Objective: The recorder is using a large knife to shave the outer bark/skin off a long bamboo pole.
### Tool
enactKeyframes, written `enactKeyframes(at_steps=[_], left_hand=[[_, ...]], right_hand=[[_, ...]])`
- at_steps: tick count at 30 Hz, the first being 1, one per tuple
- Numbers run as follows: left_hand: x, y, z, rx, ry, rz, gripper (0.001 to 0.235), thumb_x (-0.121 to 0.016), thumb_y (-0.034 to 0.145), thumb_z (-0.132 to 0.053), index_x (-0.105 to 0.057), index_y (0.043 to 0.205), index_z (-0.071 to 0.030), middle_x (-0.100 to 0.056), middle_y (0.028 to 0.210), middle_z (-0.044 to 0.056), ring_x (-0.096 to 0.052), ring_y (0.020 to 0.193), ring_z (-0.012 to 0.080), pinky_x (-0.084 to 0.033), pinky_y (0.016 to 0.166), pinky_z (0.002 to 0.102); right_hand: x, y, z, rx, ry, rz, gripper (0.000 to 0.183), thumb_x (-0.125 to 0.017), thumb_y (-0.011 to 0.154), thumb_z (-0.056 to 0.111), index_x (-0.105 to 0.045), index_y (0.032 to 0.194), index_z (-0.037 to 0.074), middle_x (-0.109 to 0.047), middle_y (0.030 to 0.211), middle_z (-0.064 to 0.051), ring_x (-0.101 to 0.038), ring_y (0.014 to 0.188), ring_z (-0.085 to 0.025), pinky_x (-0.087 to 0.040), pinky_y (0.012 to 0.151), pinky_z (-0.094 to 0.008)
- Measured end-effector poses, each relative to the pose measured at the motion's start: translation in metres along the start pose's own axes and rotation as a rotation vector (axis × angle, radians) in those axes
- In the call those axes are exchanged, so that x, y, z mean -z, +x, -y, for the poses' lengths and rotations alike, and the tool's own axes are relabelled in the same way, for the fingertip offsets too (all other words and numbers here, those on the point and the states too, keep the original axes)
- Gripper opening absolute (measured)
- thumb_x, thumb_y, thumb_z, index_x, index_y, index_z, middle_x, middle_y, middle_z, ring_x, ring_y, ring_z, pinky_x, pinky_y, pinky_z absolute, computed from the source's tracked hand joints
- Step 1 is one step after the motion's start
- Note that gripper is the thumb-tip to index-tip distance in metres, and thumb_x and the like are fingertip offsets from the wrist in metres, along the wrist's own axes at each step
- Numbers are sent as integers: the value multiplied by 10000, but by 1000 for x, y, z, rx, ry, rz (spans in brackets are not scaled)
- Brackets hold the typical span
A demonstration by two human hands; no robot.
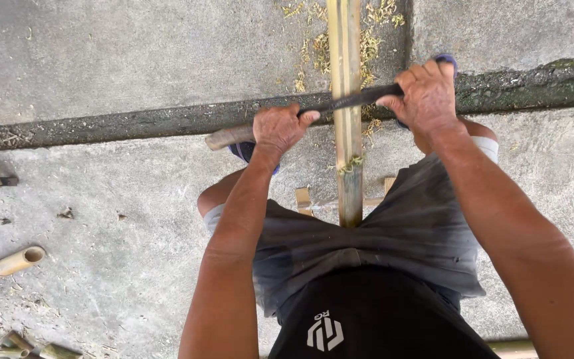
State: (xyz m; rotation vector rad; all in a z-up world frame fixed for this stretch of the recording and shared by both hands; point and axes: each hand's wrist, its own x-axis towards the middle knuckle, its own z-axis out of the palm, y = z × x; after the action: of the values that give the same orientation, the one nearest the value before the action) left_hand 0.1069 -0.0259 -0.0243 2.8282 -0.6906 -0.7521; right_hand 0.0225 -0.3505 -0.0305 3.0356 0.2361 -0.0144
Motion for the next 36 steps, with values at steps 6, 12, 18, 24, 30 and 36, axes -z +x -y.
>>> enactKeyframes(at_steps=[6, 12, 18, 24, 30, 36], left_hand=[[-41, -75, -11, -19, -51, 61, 805, -246, 905, -818, -699, 848, -155, -683, 655, 70, -704, 642, 257, -550, 690, 464], [-59, -103, -11, -73, -124, -54, 740, -358, 911, -784, -684, 789, -131, -682, 616, 90, -679, 587, 284, -532, 677, 460], [-60, -80, 1, -140, -129, -97, 765, -306, 933, -796, -647, 720, -146, -564, 515, 20, -566, 449, 205, -494, 527, 414], [-18, 31, 24, -136, -77, -87, 810, -126, 922, -816, -565, 665, -186, -404, 480, -64, -398, 366, 107, -453, 422, 367], [27, 148, 46, -61, -133, -166, 811, -195, 896, -862, -592, 690, -186, -423, 520, -58, -475, 448, 128, -510, 651, 457], [46, 191, 50, -11, -188, -294, 802, -382, 855, -880, -735, 779, -164, -567, 524, 0, -623, 573, 180, -514, 756, 500]], right_hand=[[35, -67, 37, -4, 171, -34, 616, -556, 969, 730, -734, 961, 140, -635, 900, -31, -569, 930, -229, -386, 907, -417], [64, -84, 51, 42, 220, -20, 514, -641, 879, 637, -714, 894, 128, -625, 877, -45, -581, 952, -244, -396, 913, -413], [47, -68, 38, 20, 281, 16, 507, -619, 872, 623, -724, 930, 131, -632, 883, -39, -576, 934, -239, -385, 896, -413], [11, 25, -17, -8, 146, 75, 701, -421, 1024, 786, -761, 984, 174, -598, 769, 22, -527, 765, -172, -368, 885, -384], [34, 152, -59, 9, -8, 50, 678, -471, 1034, 796, -777, 984, 193, -633, 749, -13, -578, 795, -217, -419, 812, -418], [7, 195, -86, -107, 37, 211, 618, -536, 1028, 697, -767, 1096, 128, -695, 737, -111, -694, 696, -288, -529, 555, -467]])
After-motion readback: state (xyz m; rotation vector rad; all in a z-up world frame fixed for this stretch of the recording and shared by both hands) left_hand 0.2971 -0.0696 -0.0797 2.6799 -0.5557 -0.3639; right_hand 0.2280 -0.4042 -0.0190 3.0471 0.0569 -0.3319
